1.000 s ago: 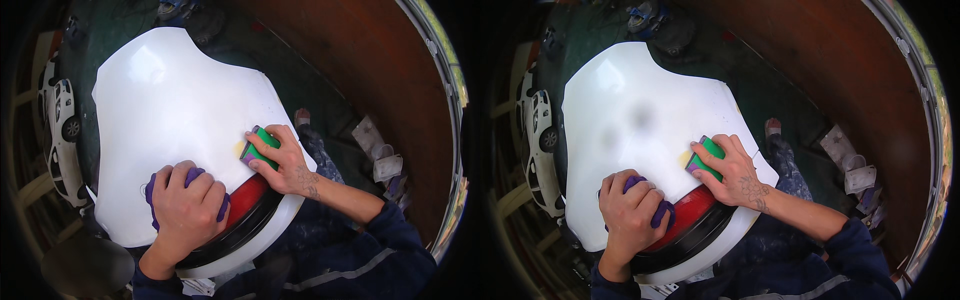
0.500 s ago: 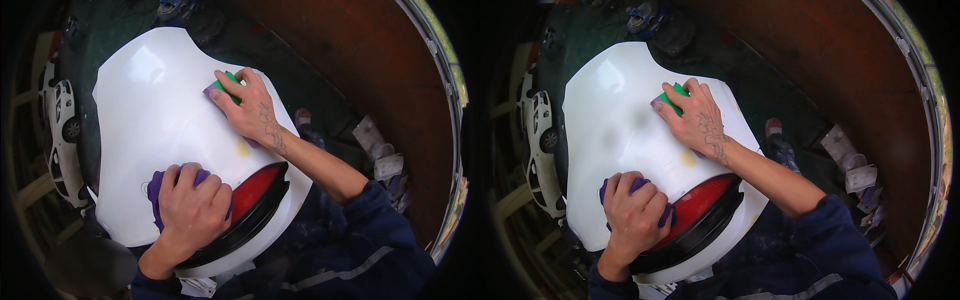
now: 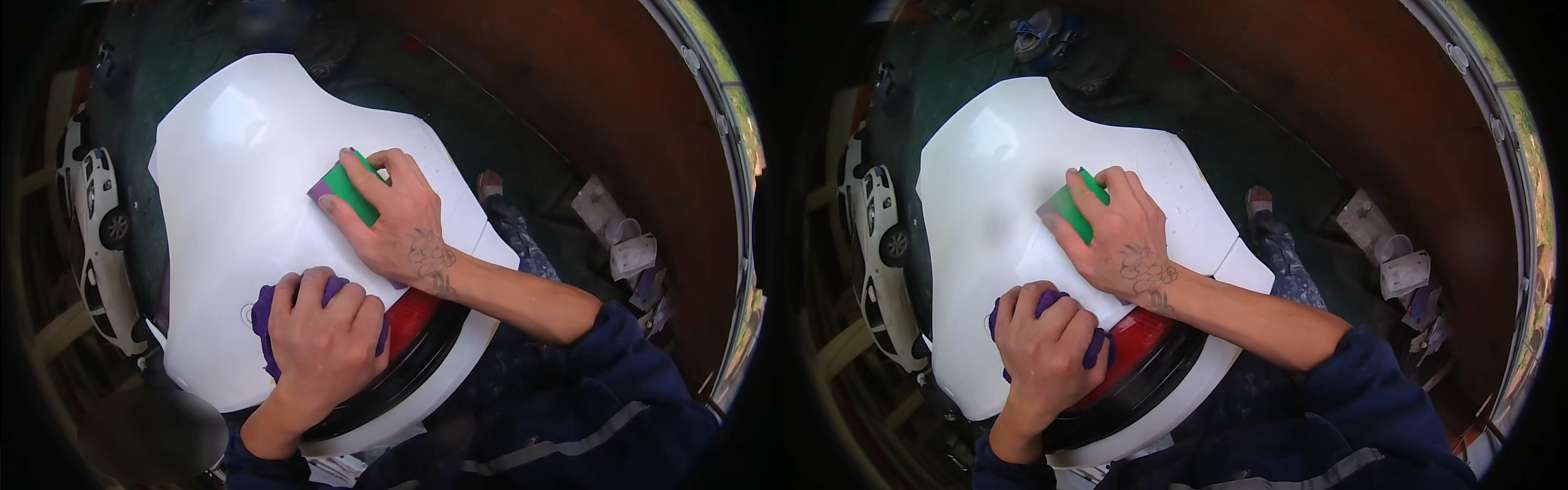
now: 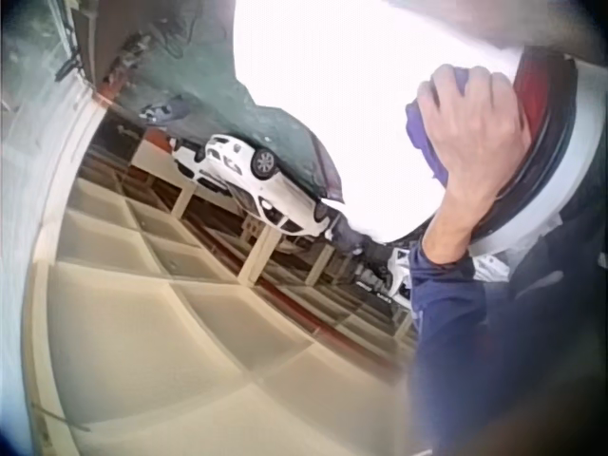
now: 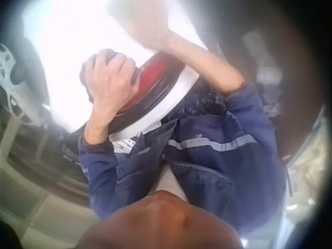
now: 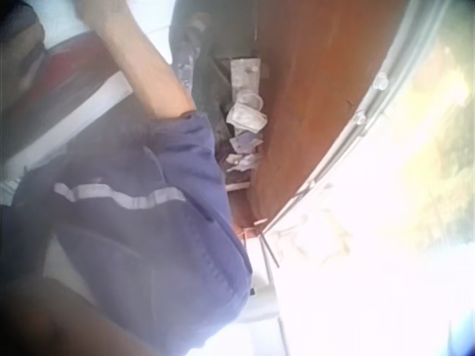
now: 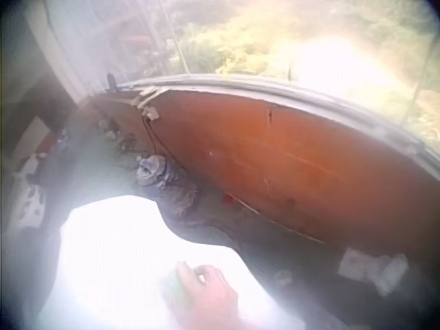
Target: The person sands a white car bumper with a green sanding block while wiping the surface with a purple cloth. The person moves along the bumper, alternating between sanding and wiping to remove residue.
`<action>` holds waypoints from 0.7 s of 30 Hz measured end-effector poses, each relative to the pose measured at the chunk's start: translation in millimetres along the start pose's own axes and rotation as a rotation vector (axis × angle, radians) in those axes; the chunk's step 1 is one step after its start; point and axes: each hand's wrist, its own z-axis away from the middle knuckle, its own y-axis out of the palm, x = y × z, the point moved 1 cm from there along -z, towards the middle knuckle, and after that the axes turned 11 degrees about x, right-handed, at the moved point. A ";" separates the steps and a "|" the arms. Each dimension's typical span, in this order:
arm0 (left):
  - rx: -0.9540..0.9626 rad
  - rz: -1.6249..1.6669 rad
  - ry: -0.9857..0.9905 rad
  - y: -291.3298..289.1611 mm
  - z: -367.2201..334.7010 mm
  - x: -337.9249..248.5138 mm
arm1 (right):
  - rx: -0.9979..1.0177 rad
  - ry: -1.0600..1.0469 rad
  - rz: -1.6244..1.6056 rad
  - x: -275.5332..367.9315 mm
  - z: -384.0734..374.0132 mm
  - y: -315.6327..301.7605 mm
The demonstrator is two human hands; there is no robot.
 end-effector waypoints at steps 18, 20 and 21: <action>0.077 -0.006 -0.015 1.1 1.1 -1.6 | -0.114 -0.023 0.009 -11.0 6.8 0.7; 0.075 -0.014 -0.010 -0.4 -1.0 -0.5 | -0.150 0.059 0.003 -46.6 -13.6 3.7; 0.061 -0.015 -0.008 -0.3 -5.9 -1.6 | -0.240 0.066 0.062 -71.9 -26.5 9.3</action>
